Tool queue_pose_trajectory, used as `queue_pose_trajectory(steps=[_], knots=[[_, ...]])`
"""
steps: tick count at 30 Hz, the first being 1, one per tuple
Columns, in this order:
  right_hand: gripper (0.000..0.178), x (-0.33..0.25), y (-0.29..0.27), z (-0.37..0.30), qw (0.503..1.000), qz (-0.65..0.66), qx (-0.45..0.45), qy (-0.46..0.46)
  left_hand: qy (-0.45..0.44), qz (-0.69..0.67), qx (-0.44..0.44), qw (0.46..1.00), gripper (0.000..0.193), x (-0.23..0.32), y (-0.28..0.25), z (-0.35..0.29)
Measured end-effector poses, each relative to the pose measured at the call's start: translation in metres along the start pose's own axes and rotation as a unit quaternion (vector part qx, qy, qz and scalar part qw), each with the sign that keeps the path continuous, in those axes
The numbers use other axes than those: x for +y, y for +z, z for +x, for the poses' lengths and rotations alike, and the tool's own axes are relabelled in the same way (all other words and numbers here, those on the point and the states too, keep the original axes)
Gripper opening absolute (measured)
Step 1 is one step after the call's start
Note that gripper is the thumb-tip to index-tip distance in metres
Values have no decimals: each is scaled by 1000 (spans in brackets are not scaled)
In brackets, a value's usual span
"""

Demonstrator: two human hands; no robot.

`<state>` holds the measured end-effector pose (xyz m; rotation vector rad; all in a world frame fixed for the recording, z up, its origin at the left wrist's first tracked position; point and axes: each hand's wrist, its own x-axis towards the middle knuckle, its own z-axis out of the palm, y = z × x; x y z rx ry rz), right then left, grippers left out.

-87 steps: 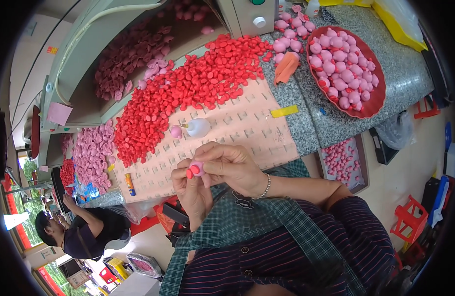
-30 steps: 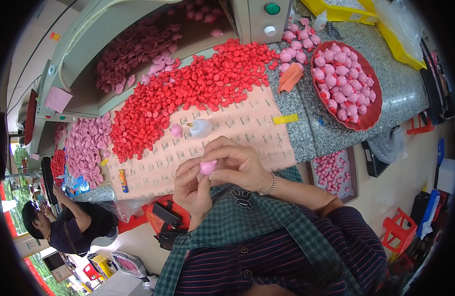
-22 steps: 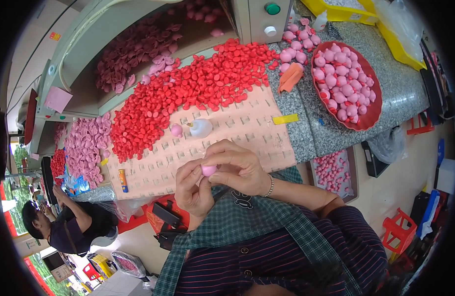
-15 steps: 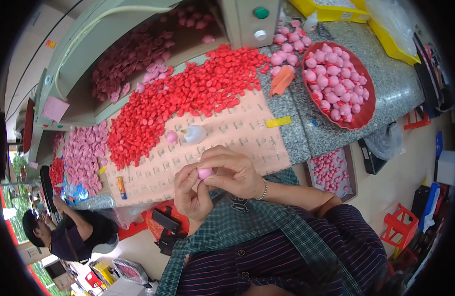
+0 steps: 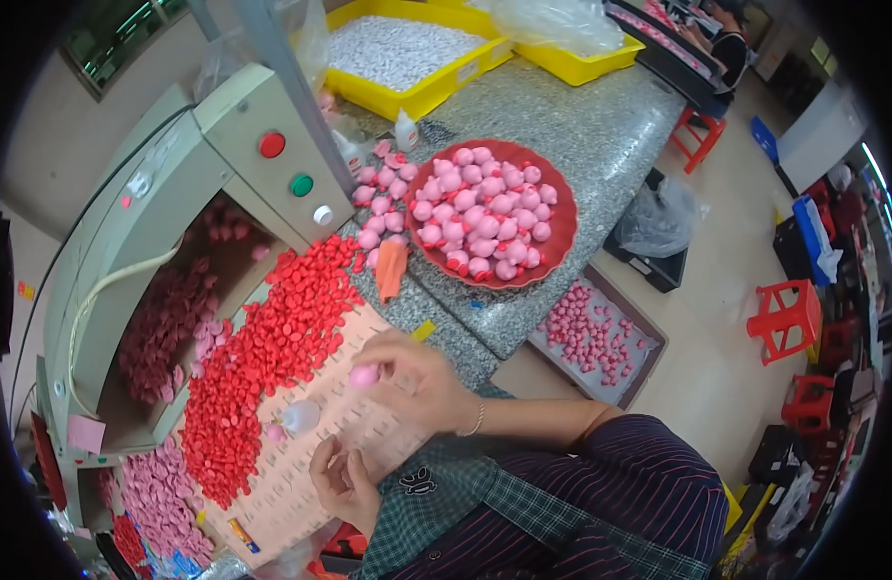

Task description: Manually joining two halves of small pink plastic toy components together at a factory workstation.

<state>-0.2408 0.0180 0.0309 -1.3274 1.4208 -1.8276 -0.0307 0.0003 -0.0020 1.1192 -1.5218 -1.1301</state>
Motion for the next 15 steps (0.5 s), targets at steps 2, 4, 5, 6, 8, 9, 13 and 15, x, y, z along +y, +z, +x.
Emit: queue_pose_trajectory(steps=[2,4,5,6,8,9,13,15], knots=[[26,-1,-37,15,989,-109,91,-46,10,48,-12,999,33,-6,-4,1],[28,-3,-76,32,960,-206,178,-66,0,47,-17,999,31,0,-1,3],[29,-2,-93,40,937,-253,229,-70,-11,51,-14,999,29,1,-1,3],[28,-2,-113,47,922,-293,244,-64,-16,55,-12,998,29,0,1,4],[27,1,-138,62,895,-362,248,-80,-26,46,5,999,24,0,-8,0],[27,15,-160,63,888,-370,260,-84,-24,43,-4,999,24,0,-6,2],[31,12,-172,63,863,-440,231,-85,7,23,2,1000,22,-10,0,9],[29,7,-141,59,859,-441,244,-87,6,44,32,998,20,-11,-2,8]])
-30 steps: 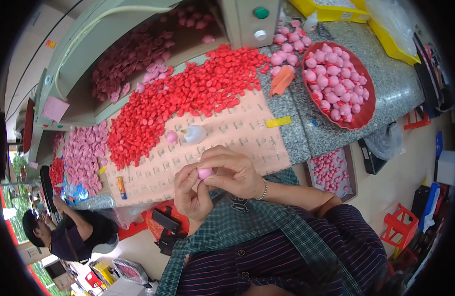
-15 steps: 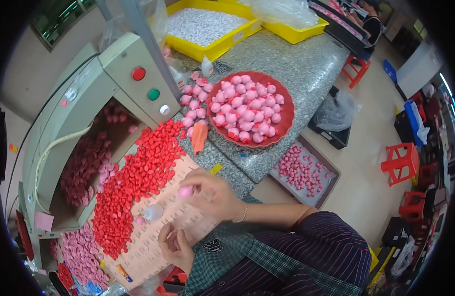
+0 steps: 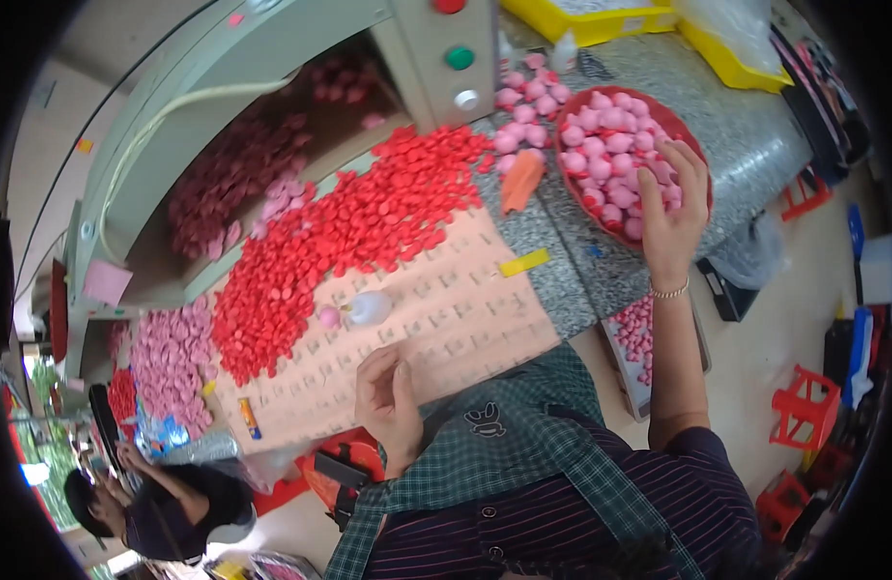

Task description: Manually joining two halves of small pink plastic toy components together at a factory workstation.

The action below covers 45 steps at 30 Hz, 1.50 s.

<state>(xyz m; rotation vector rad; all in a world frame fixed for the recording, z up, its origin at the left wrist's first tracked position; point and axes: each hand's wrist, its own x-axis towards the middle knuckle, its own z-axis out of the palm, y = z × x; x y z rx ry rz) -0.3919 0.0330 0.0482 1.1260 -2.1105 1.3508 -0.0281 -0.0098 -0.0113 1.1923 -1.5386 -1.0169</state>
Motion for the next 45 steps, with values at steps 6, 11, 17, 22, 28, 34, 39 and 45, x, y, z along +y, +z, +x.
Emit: queue_pose_trajectory(steps=[6,11,17,22,28,34,39,45], knots=[[24,-99,44,-77,954,218,-198,-48,-5,7,92,996,20,-6,-21,15],[22,-133,62,-128,870,319,-366,-88,53,65,159,984,27,3,-30,59],[20,-139,65,-128,836,326,-414,-152,260,250,178,916,20,14,-80,147],[18,-135,66,-128,837,332,-415,-130,212,271,49,938,22,42,-94,255],[19,-140,66,-126,836,334,-413,-136,404,313,-61,857,54,18,-45,363],[19,-135,70,-127,840,327,-418,-118,72,237,-327,912,32,-8,-10,411],[19,-137,75,-126,838,320,-425,-123,443,399,32,802,31,-78,1,459],[18,-130,77,-118,844,321,-422,-81,345,461,11,817,25,-57,30,468]])
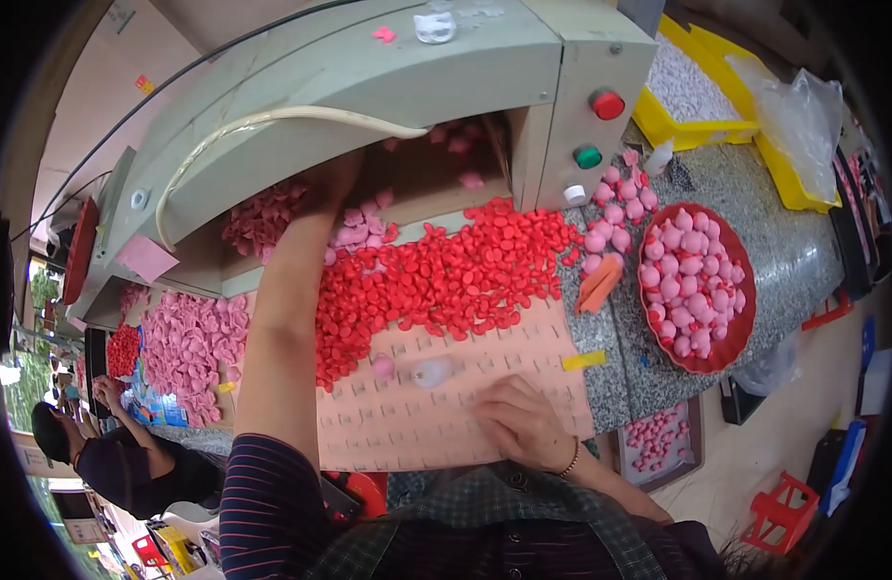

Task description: Manually joining two halves of small pink plastic toy components together at a factory workstation.

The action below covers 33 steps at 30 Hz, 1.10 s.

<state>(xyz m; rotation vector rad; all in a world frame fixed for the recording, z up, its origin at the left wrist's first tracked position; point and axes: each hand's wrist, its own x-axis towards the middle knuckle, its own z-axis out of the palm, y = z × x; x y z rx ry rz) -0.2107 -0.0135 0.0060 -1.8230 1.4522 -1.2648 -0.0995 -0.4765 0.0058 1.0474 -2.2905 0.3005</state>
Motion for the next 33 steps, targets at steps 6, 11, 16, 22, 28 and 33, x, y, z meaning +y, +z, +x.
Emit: queue_pose_trajectory(steps=[6,11,16,22,28,33], knots=[[16,5,-1,-6,1000,9,0,1,-284,-383,-87,875,26,31,-31,1],[16,-4,7,-5,999,26,-20,-24,-39,-65,-11,997,21,-30,-41,-28],[16,0,1,-12,999,33,-4,-18,-300,-567,-13,767,17,40,-127,-80],[30,2,-1,-14,998,52,-22,-19,-378,-660,129,636,18,108,-247,-185],[60,-2,-13,-18,989,148,18,23,-228,-428,93,870,10,221,-251,-270],[63,5,3,-23,980,195,37,5,-5,-261,-92,961,34,263,-209,-283]])
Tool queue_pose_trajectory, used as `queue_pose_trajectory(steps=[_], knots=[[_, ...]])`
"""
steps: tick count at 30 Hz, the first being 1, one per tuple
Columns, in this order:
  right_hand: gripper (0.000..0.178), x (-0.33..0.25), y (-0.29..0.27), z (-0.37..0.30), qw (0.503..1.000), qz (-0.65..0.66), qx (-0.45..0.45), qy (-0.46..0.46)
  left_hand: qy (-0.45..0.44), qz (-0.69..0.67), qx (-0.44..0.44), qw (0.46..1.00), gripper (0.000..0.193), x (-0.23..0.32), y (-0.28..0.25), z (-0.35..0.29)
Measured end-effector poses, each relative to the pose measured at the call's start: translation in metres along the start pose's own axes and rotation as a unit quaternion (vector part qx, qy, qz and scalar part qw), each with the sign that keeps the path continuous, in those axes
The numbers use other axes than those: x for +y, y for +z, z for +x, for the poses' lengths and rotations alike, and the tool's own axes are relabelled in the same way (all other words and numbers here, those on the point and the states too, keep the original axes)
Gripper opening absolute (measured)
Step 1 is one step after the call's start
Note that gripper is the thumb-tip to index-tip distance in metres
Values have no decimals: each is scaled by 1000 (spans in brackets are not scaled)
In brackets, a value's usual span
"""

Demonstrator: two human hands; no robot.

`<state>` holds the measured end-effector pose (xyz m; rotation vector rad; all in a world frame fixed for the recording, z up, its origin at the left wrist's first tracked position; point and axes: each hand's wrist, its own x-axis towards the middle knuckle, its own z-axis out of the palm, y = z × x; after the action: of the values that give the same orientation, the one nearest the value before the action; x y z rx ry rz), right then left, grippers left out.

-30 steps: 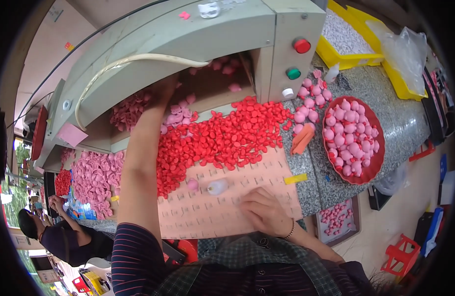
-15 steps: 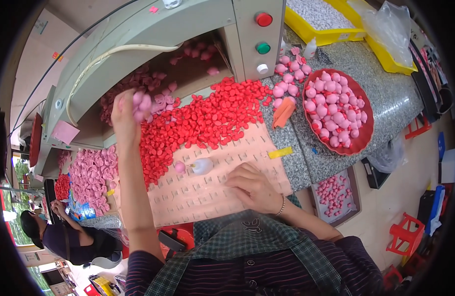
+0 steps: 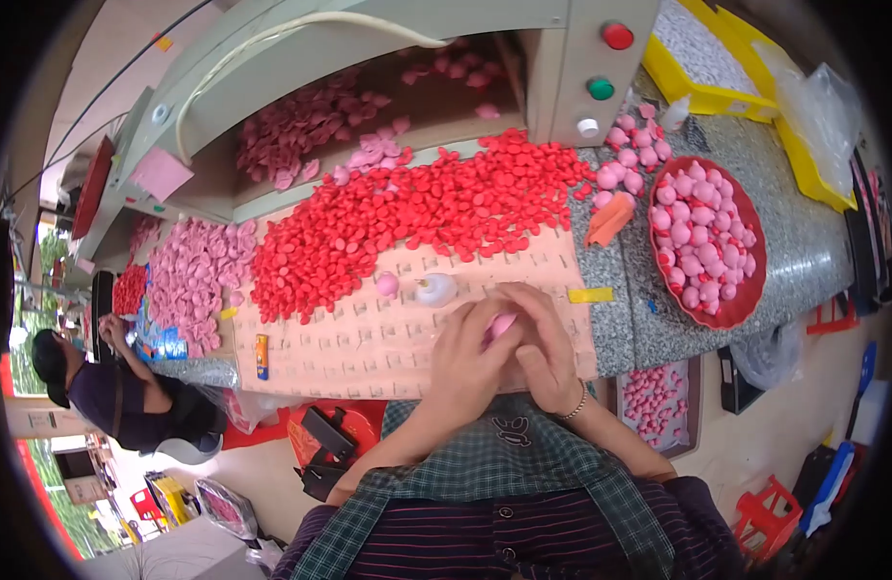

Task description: Manually joining two halves of small pink plastic toy components together at a factory workstation.

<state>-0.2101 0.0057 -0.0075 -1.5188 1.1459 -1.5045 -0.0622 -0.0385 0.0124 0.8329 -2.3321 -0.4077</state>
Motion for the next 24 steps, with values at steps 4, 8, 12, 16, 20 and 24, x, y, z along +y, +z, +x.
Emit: queue_pose_trajectory(steps=[4,8,12,16,20,24], knots=[[54,-8,3,5,999,-9,43,22,0,73,-61,995,42,-6,23,12],[54,-8,5,7,999,3,50,20,-1,112,-3,994,45,-6,28,16],[53,-16,6,9,998,-48,37,18,15,83,28,996,47,-1,15,5],[61,-16,13,16,994,-107,-10,-11,37,77,117,989,43,0,2,-6],[77,-29,23,11,940,-326,-94,-32,-62,72,251,963,35,-34,-38,-28],[81,-27,28,10,896,-414,-159,-10,-235,174,378,878,29,-121,-119,-48]])
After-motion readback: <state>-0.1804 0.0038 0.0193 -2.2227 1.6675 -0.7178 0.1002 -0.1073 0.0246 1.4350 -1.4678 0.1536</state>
